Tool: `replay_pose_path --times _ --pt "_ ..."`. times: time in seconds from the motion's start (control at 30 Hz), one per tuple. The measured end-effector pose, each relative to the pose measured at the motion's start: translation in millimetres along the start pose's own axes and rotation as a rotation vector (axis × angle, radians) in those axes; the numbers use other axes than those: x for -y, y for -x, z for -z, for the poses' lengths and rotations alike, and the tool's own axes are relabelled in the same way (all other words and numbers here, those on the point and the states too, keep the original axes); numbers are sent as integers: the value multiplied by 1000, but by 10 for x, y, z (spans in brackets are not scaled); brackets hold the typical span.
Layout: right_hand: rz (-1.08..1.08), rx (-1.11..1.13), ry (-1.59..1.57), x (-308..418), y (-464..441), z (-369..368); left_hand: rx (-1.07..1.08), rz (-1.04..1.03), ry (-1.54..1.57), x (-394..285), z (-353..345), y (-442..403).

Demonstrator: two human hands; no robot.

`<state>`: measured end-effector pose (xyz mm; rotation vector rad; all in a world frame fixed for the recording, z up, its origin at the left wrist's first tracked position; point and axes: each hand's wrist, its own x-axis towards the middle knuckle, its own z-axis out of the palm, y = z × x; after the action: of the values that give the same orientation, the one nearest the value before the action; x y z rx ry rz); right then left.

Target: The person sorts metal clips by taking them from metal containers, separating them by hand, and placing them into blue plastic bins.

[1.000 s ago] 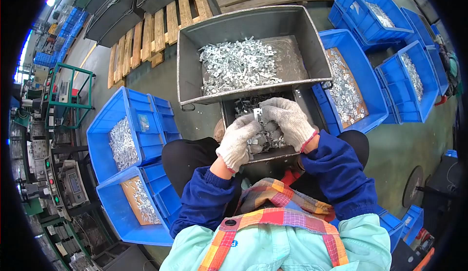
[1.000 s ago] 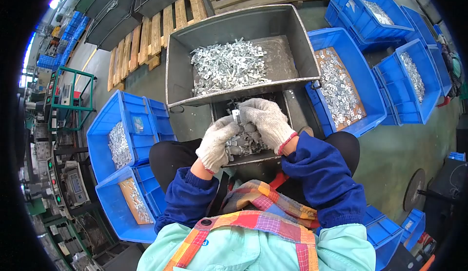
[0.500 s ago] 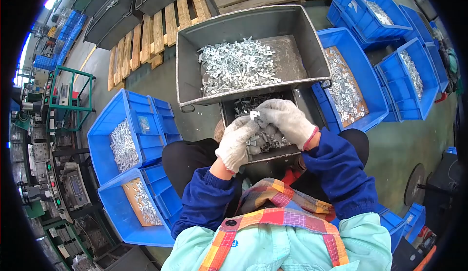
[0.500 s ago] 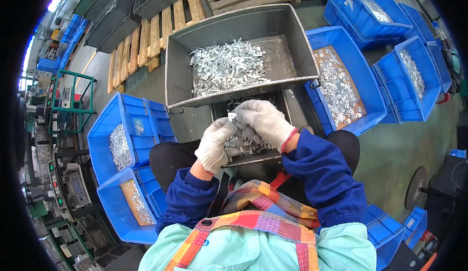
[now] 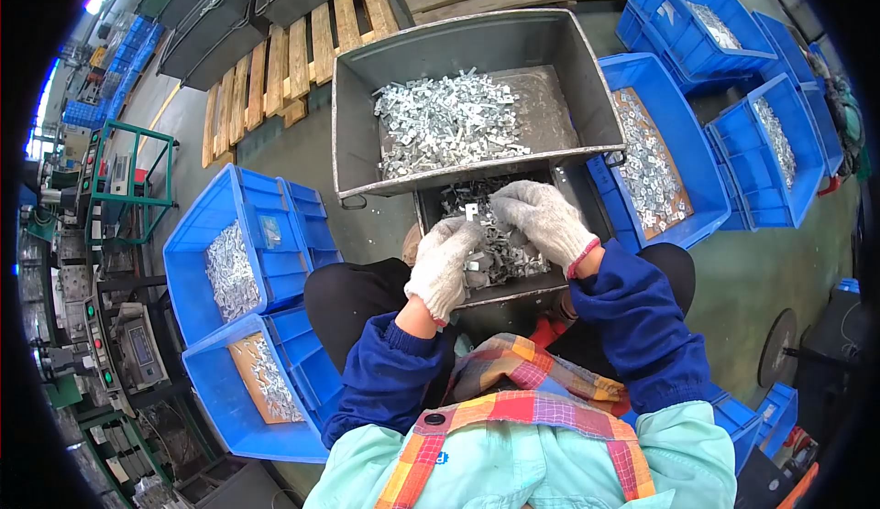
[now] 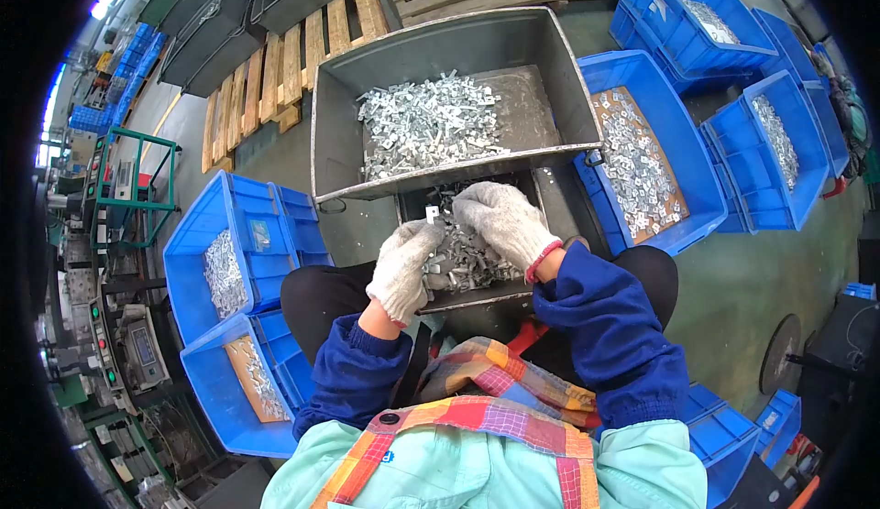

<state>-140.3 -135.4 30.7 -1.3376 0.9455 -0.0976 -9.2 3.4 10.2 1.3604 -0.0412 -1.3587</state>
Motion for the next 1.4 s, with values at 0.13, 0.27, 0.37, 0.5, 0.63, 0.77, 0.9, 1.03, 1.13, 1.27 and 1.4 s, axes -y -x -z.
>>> replay_pose_path --times 0.13,0.27,0.37,0.5,0.63,0.77,0.9,1.03,1.13,1.27,1.4 --pt "11 84 -243 -62 -21 -84 70 -11 -33 48 36 -50" --pt "19 179 -352 -220 -111 -139 138 62 30 49 5 -54" --pt "-70 124 -601 -63 -43 -76 110 91 203 -47 -10 -10" --pt "26 394 -1179 -232 -246 111 101 66 372 -119 64 -13" --pt "95 199 -1111 -20 -39 78 5 -20 362 -76 85 -30" --pt "-14 213 -829 -82 -118 50 29 -68 315 -32 114 -58" --pt "-11 205 -195 -94 -37 -35 -3 -89 295 -28 87 -77" --pt "122 266 289 15 81 -147 -58 -124 196 44 35 -106" --pt "321 227 436 -221 -58 -184 -6 -65 250 88 51 -129" --pt "241 187 366 -101 24 -190 133 29 299 73 130 -188" --pt "408 86 239 -160 -1 -156 147 58 358 83 128 -222"
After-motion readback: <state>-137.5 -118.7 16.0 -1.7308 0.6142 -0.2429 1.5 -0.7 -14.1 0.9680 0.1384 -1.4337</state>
